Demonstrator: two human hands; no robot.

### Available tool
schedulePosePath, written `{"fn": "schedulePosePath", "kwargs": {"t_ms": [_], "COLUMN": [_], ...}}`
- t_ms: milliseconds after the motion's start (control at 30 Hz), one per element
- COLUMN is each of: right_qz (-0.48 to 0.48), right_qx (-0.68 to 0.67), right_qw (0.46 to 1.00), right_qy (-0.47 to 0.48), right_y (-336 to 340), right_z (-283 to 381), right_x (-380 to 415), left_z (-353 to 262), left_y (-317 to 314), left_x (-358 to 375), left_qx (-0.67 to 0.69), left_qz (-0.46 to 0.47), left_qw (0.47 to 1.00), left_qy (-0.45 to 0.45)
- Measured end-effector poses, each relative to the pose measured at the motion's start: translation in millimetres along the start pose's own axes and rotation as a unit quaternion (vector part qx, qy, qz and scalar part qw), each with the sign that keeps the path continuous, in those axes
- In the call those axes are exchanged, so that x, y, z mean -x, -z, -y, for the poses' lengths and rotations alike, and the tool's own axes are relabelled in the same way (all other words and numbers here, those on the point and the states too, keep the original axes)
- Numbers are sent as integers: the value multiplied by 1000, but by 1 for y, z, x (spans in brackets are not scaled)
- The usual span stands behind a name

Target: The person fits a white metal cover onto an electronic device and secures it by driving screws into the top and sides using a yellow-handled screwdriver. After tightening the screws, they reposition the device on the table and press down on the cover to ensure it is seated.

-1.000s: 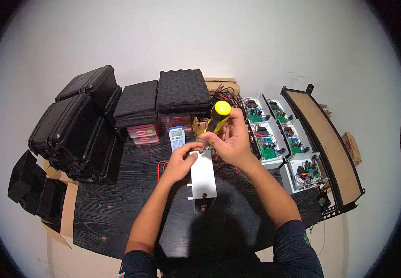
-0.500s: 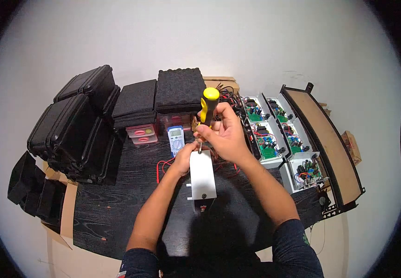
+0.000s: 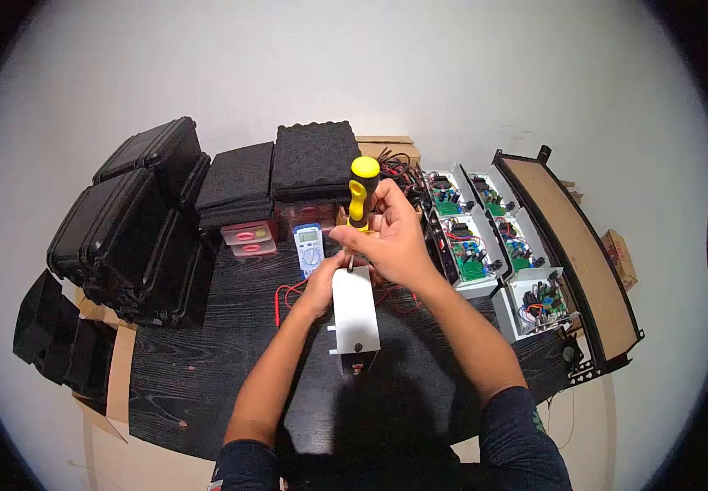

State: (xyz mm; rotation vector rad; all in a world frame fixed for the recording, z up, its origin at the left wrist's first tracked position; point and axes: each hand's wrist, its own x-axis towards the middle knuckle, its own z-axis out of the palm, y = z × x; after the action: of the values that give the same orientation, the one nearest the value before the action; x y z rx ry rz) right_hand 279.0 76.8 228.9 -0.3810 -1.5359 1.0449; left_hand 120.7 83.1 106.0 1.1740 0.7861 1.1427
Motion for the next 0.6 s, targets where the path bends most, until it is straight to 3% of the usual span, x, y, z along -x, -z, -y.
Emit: {"fn": "schedulePosePath", "kwargs": {"t_ms": [67,133,267,367,400,533,600], "right_qz": [-8,-6,13,-10,-17,16,25], "right_qx": [-17,-51,6,-12,60,-83,-51], "right_qw": [1000,995,1000,1000,996,994,995], "right_qy": [-16,-87,-26,1,-70,-73,-79], "right_y": [-1,-1,-1,-4,-3,4,3], "right_z": [2,11,13,4,13,2,7], "right_x": [-1,-1,-4,-2,-4,-6,-5], "left_z": [10,6,-9,-20,-20,-33,-29], "left_y": [8,0,-6,-8,-8,-15,-14], "left_x": [-4,4,30,54,63,77,76], "left_qx": [13,-77,-209,-260,-306,-394,-407], "left_qz": [3,-53,-114,-16,7,112,129], "left_qw": [1000,985,875,820,826,790,790], "left_qy": [-21,-143,-422,-509,-474,-457,-441]}}
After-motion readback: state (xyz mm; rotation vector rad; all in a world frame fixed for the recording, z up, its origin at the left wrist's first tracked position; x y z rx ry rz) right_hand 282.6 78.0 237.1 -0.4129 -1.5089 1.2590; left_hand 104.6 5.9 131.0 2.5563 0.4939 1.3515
